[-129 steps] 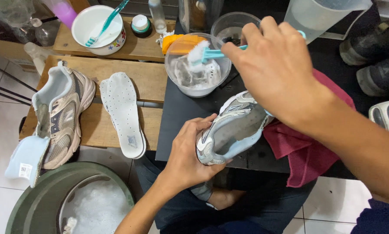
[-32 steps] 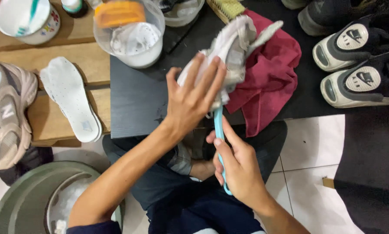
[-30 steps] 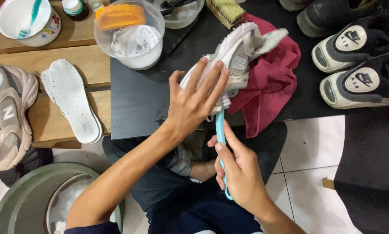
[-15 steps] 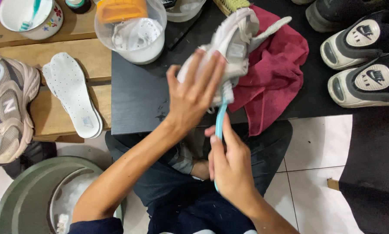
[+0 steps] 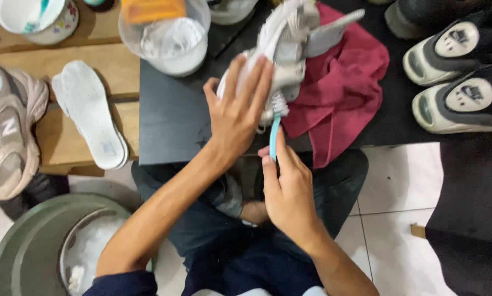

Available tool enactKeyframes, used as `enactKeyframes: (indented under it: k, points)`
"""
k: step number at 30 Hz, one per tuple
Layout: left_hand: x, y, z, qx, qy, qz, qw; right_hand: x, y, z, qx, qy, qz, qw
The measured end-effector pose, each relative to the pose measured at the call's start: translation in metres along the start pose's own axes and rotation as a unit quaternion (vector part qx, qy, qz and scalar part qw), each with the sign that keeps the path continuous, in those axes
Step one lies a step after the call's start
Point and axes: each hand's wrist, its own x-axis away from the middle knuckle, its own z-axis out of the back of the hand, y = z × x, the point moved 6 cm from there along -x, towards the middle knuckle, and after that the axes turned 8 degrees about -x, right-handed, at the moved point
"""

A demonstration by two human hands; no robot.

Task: The person scrubs a white and grey sneaker with a blue brush, repeatedly dipping the brush into a container of soapy water. They clean the upper, sides, and sole of the shoe, rotating it to access different areas.

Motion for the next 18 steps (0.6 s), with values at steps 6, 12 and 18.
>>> enactKeyframes:
  k: [6, 12, 18]
  points:
    - [-0.002, -0.008, -0.002, 0.040, -0.024, 0.046, 0.998, 0.003, -0.002, -0.005, 0.033, -0.008, 0.004, 0.999]
    - [-0.004, -0.018, -0.009, 0.022, -0.031, 0.073, 0.997, 0.009, -0.016, -0.005, 0.035, -0.009, -0.005, 0.999]
    - [0.000, -0.016, -0.016, 0.002, -0.046, 0.072, 0.996, 0.006, -0.014, -0.010, 0.066, 0.006, 0.008, 0.998]
